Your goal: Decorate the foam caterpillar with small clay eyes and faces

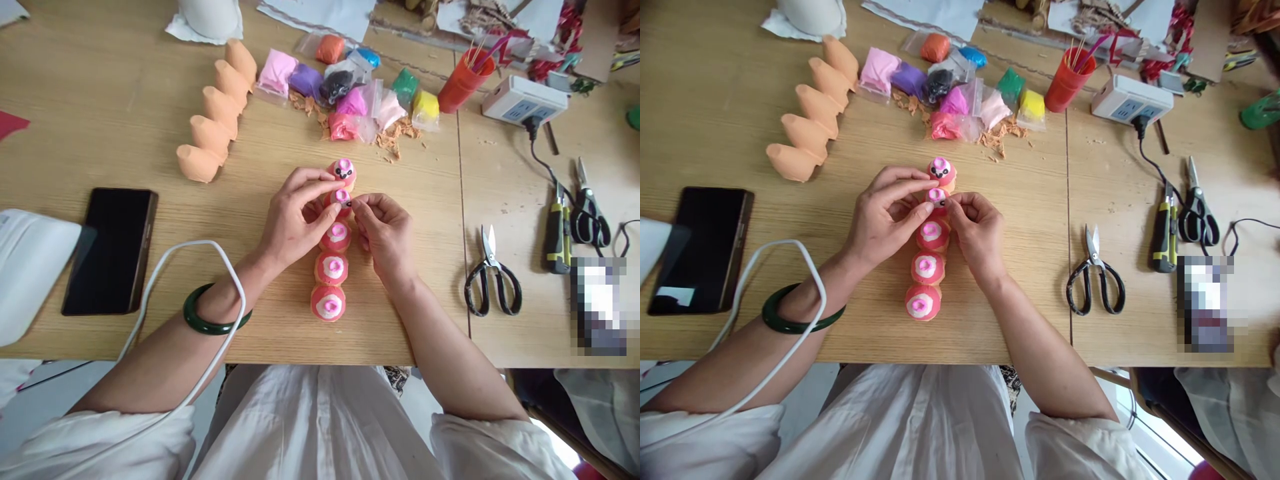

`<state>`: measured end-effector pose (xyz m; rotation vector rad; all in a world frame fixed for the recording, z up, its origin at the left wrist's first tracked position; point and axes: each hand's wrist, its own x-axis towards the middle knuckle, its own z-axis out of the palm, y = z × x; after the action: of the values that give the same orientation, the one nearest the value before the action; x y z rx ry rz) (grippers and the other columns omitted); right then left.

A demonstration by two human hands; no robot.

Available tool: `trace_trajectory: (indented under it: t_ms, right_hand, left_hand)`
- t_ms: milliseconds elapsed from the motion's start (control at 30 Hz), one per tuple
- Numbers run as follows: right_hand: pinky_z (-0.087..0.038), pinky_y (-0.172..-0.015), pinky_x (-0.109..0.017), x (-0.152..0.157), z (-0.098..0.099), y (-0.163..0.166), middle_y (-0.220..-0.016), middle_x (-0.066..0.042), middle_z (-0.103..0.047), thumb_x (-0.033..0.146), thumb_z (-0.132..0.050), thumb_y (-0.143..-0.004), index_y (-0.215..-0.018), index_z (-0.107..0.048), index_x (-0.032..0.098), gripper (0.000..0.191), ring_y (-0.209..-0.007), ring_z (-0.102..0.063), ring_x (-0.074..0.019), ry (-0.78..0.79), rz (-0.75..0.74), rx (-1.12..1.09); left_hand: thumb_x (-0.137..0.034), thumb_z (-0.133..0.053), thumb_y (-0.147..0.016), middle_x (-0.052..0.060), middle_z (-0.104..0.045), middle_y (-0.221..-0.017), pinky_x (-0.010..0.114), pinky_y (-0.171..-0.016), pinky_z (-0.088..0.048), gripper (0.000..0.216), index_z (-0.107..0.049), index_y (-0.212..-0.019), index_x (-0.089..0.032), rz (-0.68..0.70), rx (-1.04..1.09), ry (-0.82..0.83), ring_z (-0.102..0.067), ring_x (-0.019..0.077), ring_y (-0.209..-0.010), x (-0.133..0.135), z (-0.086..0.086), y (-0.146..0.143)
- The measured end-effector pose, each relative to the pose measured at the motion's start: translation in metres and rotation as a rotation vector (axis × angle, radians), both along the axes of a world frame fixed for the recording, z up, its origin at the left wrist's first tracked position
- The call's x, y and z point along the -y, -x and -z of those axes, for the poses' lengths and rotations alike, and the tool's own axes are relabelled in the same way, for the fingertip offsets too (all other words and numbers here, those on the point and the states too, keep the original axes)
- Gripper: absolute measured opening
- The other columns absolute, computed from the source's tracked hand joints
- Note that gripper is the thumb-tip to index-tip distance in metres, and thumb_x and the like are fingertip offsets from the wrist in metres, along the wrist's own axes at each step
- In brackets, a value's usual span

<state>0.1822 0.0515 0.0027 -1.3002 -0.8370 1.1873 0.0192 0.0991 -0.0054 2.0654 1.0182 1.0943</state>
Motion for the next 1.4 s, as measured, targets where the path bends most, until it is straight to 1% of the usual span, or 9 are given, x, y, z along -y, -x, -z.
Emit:
trace_trajectory:
  t_ms: [200, 333, 433, 600, 833, 1067, 1267, 1400]
  right_hand:
    - [-0.037, -0.046, -0.020, -0.0011, 0.0005, 0.0004, -0.064, 0.006, -0.054, 0.048, -0.079, -0.087, -0.084, -0.063, 0.021, 0.032, -0.054, -0.046, -0.0071, 0.017, 0.005, 0.031]
    - [-0.040, -0.049, -0.020, -0.0016, 0.0019, 0.0009, -0.063, 0.006, -0.054, 0.044, -0.080, -0.086, -0.083, -0.064, 0.020, 0.029, -0.055, -0.047, -0.0069, -0.022, 0.010, -0.011]
    - [-0.042, -0.051, -0.020, -0.0015, 0.0025, 0.0016, -0.066, 0.005, -0.057, 0.042, -0.081, -0.085, -0.082, -0.064, 0.020, 0.028, -0.058, -0.050, -0.0072, -0.037, 0.016, -0.030]
    - [-0.041, -0.049, -0.021, -0.0009, 0.0019, 0.0022, -0.071, 0.003, -0.060, 0.050, -0.081, -0.085, -0.084, -0.064, 0.021, 0.034, -0.063, -0.055, -0.0095, -0.007, 0.019, 0.020]
    - [-0.039, -0.047, -0.021, -0.0006, 0.0016, 0.0024, -0.072, 0.002, -0.060, 0.052, -0.082, -0.084, -0.083, -0.065, 0.021, 0.036, -0.061, -0.052, -0.0091, 0.008, 0.033, 0.025]
    - [-0.039, -0.048, -0.021, -0.0015, 0.0039, 0.0036, -0.069, 0.004, -0.059, 0.047, -0.081, -0.086, -0.086, -0.064, 0.021, 0.031, -0.060, -0.051, -0.0085, -0.021, 0.034, 0.014]
    - [-0.037, -0.047, -0.021, -0.0017, 0.0046, 0.0039, -0.073, 0.003, -0.060, 0.049, -0.080, -0.087, -0.085, -0.061, 0.022, 0.032, -0.061, -0.052, -0.0085, -0.008, 0.029, 0.043]
    - [-0.037, -0.048, -0.021, -0.0015, 0.0046, 0.0038, -0.070, 0.004, -0.056, 0.050, -0.080, -0.087, -0.085, -0.061, 0.022, 0.034, -0.059, -0.049, -0.0084, -0.030, 0.018, 0.032]
  left_hand:
    - [-0.033, -0.067, -0.099, 0.007, -0.070, -0.126, 0.037, -0.108, -0.059, 0.028, -0.077, -0.124, -0.023, -0.005, 0.002, 0.003, -0.070, 0.0221, -0.119, -0.0006, 0.0024, -0.0003]
    - [-0.029, -0.067, -0.097, 0.007, -0.072, -0.125, 0.034, -0.106, -0.060, 0.030, -0.076, -0.124, -0.022, -0.004, -0.004, 0.029, -0.071, 0.0200, -0.111, -0.0009, 0.0034, -0.0007]
    - [-0.027, -0.066, -0.097, 0.006, -0.073, -0.125, 0.034, -0.104, -0.061, 0.029, -0.077, -0.123, -0.023, -0.011, -0.008, 0.029, -0.072, 0.0195, -0.109, -0.0009, 0.0031, -0.0011]
    - [-0.023, -0.065, -0.095, 0.006, -0.074, -0.123, 0.035, -0.103, -0.061, 0.030, -0.077, -0.122, -0.023, -0.014, -0.012, 0.027, -0.071, 0.0209, -0.112, -0.0009, 0.0022, -0.0014]
    - [-0.019, -0.062, -0.091, 0.005, -0.074, -0.123, 0.035, -0.104, -0.060, 0.034, -0.078, -0.121, -0.023, -0.024, -0.024, 0.031, -0.070, 0.0206, -0.113, -0.0004, 0.0011, -0.0020]
    - [-0.017, -0.062, -0.090, 0.006, -0.074, -0.122, 0.037, -0.106, -0.060, 0.033, -0.078, -0.119, -0.022, -0.018, -0.001, 0.032, -0.071, 0.0218, -0.114, 0.0001, 0.0009, -0.0025]
    - [-0.018, -0.063, -0.091, 0.005, -0.074, -0.122, 0.036, -0.103, -0.061, 0.032, -0.078, -0.119, -0.024, -0.023, -0.011, 0.047, -0.072, 0.0210, -0.110, 0.0003, 0.0006, -0.0027]
    - [-0.017, -0.063, -0.090, 0.006, -0.074, -0.121, 0.036, -0.106, -0.060, 0.034, -0.079, -0.119, -0.023, -0.020, 0.002, 0.035, -0.071, 0.0213, -0.113, 0.0001, 0.0007, -0.0023]
